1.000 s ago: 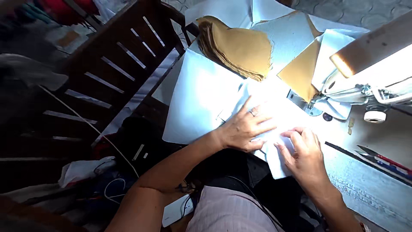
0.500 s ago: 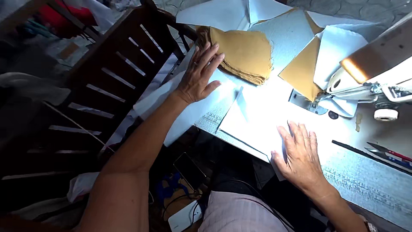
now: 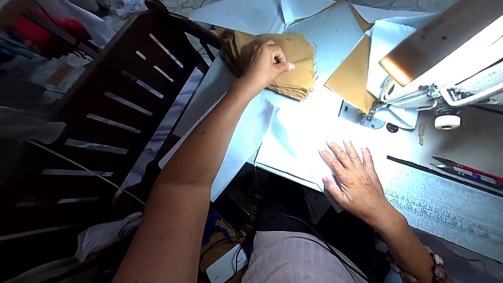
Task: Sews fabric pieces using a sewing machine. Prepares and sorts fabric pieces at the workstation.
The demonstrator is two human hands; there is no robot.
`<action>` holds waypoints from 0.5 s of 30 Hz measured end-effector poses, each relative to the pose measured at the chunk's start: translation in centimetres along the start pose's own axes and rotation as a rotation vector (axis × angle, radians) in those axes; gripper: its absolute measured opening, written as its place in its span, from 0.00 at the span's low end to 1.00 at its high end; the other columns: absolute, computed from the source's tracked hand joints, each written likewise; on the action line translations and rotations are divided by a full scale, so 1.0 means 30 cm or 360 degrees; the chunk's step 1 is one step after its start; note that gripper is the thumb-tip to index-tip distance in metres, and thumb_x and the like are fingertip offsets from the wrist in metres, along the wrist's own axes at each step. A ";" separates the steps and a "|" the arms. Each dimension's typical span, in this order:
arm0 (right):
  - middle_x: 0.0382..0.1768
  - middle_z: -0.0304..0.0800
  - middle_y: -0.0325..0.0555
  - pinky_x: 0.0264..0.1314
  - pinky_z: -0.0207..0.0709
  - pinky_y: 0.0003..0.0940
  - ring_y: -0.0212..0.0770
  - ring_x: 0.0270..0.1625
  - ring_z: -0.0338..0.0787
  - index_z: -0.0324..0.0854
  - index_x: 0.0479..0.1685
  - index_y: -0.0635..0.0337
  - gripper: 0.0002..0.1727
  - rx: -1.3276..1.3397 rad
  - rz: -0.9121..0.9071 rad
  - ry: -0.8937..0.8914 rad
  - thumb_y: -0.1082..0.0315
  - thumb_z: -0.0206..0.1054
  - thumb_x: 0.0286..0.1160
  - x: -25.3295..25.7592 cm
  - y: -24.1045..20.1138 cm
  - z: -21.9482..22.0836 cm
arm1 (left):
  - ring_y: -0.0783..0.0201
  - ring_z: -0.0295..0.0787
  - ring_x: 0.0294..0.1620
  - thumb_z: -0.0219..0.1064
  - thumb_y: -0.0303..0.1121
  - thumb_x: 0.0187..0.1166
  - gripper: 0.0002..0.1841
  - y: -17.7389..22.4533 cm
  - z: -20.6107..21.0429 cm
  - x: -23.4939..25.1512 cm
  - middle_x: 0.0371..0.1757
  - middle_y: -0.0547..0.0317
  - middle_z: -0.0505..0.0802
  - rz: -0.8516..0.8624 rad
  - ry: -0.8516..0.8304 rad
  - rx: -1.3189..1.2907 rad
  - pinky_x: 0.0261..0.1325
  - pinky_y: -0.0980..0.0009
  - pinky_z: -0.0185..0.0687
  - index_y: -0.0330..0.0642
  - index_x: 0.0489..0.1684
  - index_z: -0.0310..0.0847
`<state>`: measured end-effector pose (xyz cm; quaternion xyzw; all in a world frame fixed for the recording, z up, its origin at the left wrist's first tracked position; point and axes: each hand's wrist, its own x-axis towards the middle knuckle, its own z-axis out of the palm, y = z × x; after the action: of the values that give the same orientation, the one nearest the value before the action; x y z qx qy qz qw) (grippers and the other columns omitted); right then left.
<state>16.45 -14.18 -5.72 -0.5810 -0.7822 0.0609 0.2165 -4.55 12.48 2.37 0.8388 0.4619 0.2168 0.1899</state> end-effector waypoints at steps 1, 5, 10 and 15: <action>0.84 0.75 0.50 0.82 0.45 0.81 0.65 0.89 0.66 0.78 0.82 0.45 0.33 0.0001 0.0001 0.0000 0.46 0.43 0.83 -0.001 -0.001 0.001 | 0.46 0.86 0.56 0.71 0.36 0.79 0.17 -0.009 0.006 -0.002 0.53 0.33 0.89 0.0005 0.0044 -0.0032 0.67 0.52 0.75 0.25 0.45 0.88; 0.84 0.75 0.49 0.84 0.45 0.80 0.64 0.89 0.66 0.77 0.82 0.44 0.33 0.0003 0.0002 0.0029 0.46 0.43 0.84 -0.005 0.003 0.008 | 0.64 0.86 0.46 0.65 0.34 0.83 0.15 -0.043 0.020 0.013 0.47 0.42 0.91 -0.0014 0.0234 -0.0289 0.57 0.70 0.79 0.25 0.46 0.87; 0.83 0.76 0.49 0.85 0.43 0.80 0.64 0.89 0.65 0.79 0.80 0.45 0.32 0.0070 0.0024 0.0012 0.46 0.45 0.83 -0.006 0.000 0.007 | 0.74 0.87 0.47 0.56 0.35 0.90 0.12 0.040 -0.070 -0.091 0.42 0.64 0.89 0.0027 0.0465 -0.0917 0.59 0.69 0.84 0.35 0.49 0.80; 0.80 0.79 0.51 0.86 0.42 0.78 0.62 0.88 0.68 0.82 0.77 0.48 0.31 0.0140 0.0026 0.0056 0.47 0.51 0.80 -0.014 -0.004 0.009 | 0.80 0.84 0.49 0.64 0.25 0.78 0.04 0.333 0.065 -0.387 0.43 0.68 0.89 0.0645 0.0205 -0.1055 0.56 0.80 0.81 0.38 0.34 0.82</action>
<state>16.31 -14.57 -6.04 -0.5783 -0.7700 0.0868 0.2552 -2.15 -2.72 3.75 0.7909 0.2028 0.4394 0.3745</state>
